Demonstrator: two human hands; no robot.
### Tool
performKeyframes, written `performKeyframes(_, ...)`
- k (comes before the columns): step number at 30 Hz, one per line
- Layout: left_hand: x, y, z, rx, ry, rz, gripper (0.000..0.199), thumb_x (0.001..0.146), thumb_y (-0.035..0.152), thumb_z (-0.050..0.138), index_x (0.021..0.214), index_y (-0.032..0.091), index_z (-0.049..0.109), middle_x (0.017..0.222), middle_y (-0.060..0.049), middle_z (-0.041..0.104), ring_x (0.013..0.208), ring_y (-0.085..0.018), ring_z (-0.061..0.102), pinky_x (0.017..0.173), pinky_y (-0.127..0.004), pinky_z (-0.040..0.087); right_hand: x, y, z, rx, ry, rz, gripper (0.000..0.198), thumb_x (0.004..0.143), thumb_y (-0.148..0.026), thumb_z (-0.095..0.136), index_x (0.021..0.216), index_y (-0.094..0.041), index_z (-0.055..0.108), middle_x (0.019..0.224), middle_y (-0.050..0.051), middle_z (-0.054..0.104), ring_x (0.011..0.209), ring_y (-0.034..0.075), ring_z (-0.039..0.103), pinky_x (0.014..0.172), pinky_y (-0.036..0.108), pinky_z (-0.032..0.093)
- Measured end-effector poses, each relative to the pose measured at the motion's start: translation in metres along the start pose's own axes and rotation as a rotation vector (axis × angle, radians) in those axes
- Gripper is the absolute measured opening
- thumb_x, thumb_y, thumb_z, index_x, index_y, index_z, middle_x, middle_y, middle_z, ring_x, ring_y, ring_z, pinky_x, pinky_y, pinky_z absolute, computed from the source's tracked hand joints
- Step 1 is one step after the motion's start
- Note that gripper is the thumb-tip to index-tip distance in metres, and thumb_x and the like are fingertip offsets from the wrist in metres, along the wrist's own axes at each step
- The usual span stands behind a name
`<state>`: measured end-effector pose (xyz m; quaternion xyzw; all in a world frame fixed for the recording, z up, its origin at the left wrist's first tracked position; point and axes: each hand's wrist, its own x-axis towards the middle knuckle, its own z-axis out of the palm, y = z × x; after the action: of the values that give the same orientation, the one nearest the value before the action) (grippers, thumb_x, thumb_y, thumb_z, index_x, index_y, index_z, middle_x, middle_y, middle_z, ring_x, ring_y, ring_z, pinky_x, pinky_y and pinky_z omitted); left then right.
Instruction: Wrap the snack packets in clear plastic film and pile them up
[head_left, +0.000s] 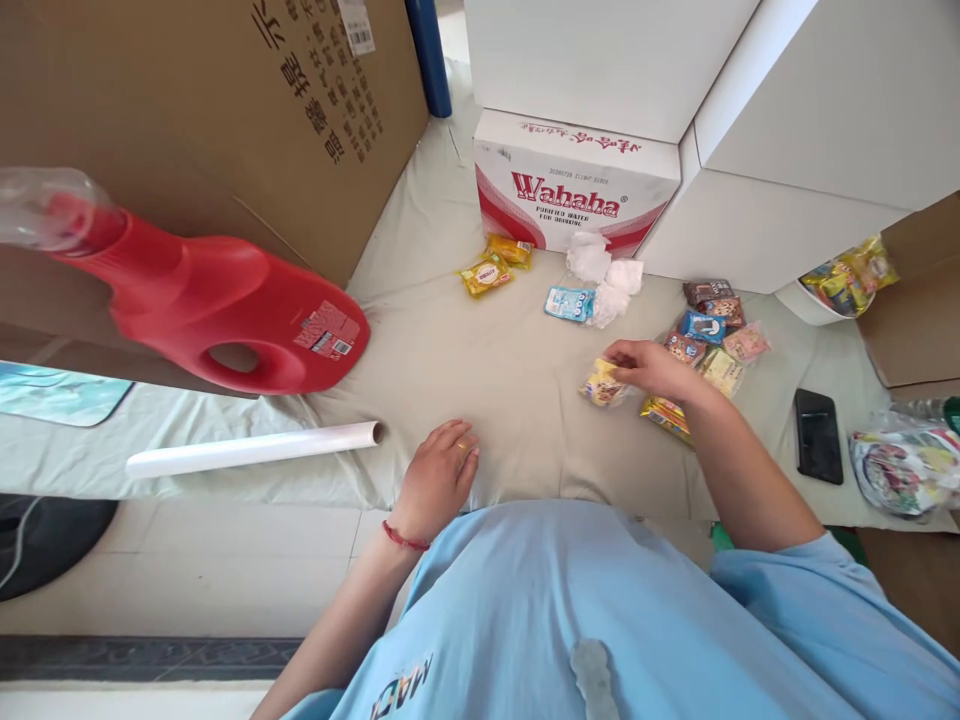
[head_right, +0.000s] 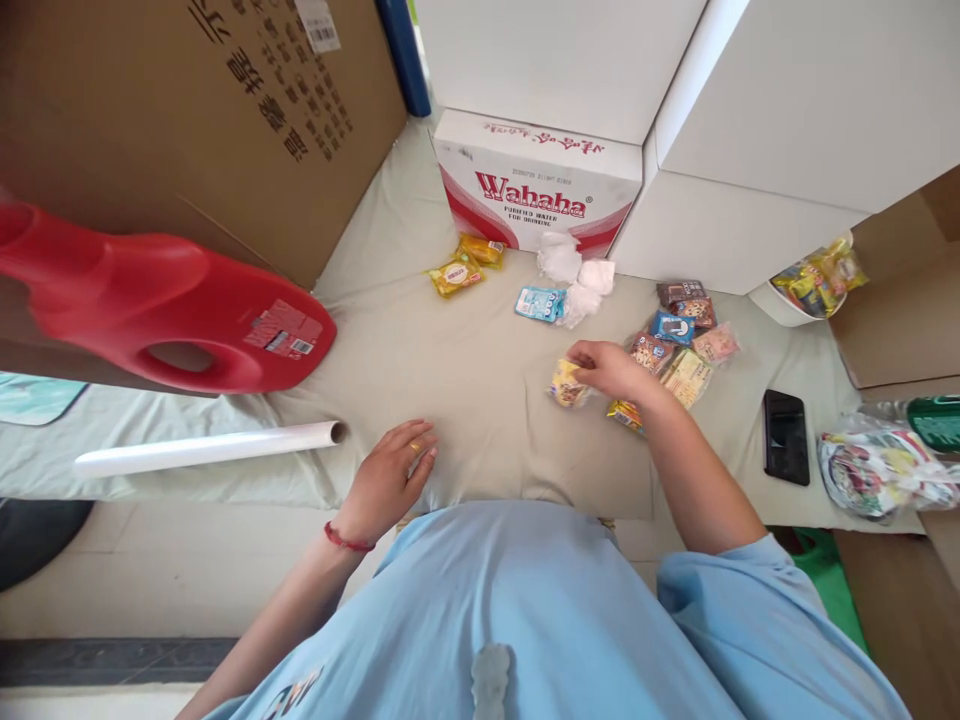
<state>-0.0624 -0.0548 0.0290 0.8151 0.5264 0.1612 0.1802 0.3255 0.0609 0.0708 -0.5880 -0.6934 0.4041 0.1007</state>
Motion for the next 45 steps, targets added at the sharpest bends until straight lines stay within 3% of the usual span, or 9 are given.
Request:
performKeyframes(5,0.002,-0.001,0.006,-0.043,0.017,0.001,0.034,0.103,0.032,0.043,0.108,0.019,0.074,0.13,-0.013,0.07,0.13,-0.031,0.06,0.108,-0.054,0.054,-0.004,0.04,-0.027,-0.234,0.027,0.186,0.029,0.077,-0.017,0.057,0.099,-0.015,0.074,0.085,0.005,0.075,0.075,0.018,0.064,0.068,0.026,0.044)
performKeyframes(13,0.006,-0.015,0.03,-0.038,0.127,-0.086,0.027,0.099,0.026,0.045,0.104,0.02,0.071,0.128,-0.014,0.069,0.129,-0.031,0.058,0.109,-0.054,0.048,-0.005,-0.003,-0.011,-0.849,0.059,0.295,0.025,0.087,-0.017,0.057,0.104,-0.018,0.075,0.104,0.018,0.075,0.093,0.029,0.068,0.072,0.032,0.043)
performKeyframes(19,0.004,-0.014,0.041,-0.014,0.184,-0.092,0.026,0.097,0.021,0.046,0.109,0.019,0.069,0.128,-0.014,0.069,0.13,-0.03,0.057,0.111,-0.051,0.045,0.03,-0.01,-0.027,-0.649,0.466,0.166,0.039,0.099,-0.027,0.047,0.131,-0.018,0.068,0.126,0.018,0.065,0.109,0.031,0.062,0.084,0.038,0.048)
performKeyframes(22,0.005,-0.015,0.041,-0.035,0.2,-0.078,0.025,0.097,0.021,0.046,0.108,0.018,0.069,0.127,-0.014,0.069,0.128,-0.029,0.057,0.109,-0.05,0.046,0.055,-0.004,-0.022,-0.631,0.454,-0.018,0.044,0.097,-0.033,0.054,0.138,-0.019,0.062,0.142,0.017,0.055,0.125,0.032,0.052,0.088,0.038,0.049)
performKeyframes(26,0.0,-0.014,0.036,-0.126,0.249,-0.105,0.022,0.098,0.023,0.047,0.102,0.021,0.069,0.122,-0.012,0.07,0.124,-0.027,0.059,0.109,-0.05,0.049,0.066,0.002,-0.018,-0.674,0.364,0.082,0.029,0.1,-0.027,0.047,0.112,-0.018,0.072,0.12,0.018,0.065,0.119,0.032,0.05,0.082,0.036,0.047)
performKeyframes(32,-0.006,0.009,0.021,-0.397,0.4,-0.327,0.023,0.101,0.036,0.051,0.102,0.022,0.069,0.11,-0.009,0.068,0.104,-0.022,0.065,0.092,-0.04,0.056,0.009,0.001,-0.015,-0.132,0.532,0.112,0.015,0.092,-0.032,0.056,0.093,-0.019,0.064,0.084,0.006,0.065,0.076,0.02,0.056,0.068,0.03,0.042)
performKeyframes(37,0.035,0.051,0.01,-1.052,0.225,-0.483,0.037,0.1,0.055,0.05,0.102,0.02,0.064,0.103,-0.006,0.066,0.088,-0.018,0.069,0.069,-0.03,0.058,-0.039,-0.021,0.024,0.416,0.438,-0.049,0.03,0.091,-0.053,0.061,0.091,-0.024,0.055,0.069,-0.004,0.05,0.059,0.013,0.045,0.055,0.025,0.036)
performKeyframes(40,0.064,0.075,0.006,-1.074,0.255,-0.372,0.035,0.099,0.055,0.053,0.096,0.021,0.061,0.106,-0.006,0.062,0.099,-0.019,0.064,0.077,-0.032,0.058,-0.048,-0.035,0.049,0.397,0.439,-0.105,0.03,0.093,-0.054,0.061,0.092,-0.024,0.058,0.075,-0.002,0.056,0.064,0.014,0.048,0.06,0.026,0.039)
performKeyframes(45,0.085,0.096,0.01,-0.648,0.265,-0.021,0.025,0.09,0.044,0.071,0.099,0.022,0.062,0.104,-0.006,0.061,0.101,-0.021,0.06,0.091,-0.037,0.052,-0.051,-0.052,0.074,0.466,0.493,-0.112,0.028,0.094,-0.051,0.063,0.092,-0.023,0.063,0.081,0.0,0.063,0.063,0.013,0.051,0.061,0.027,0.043)
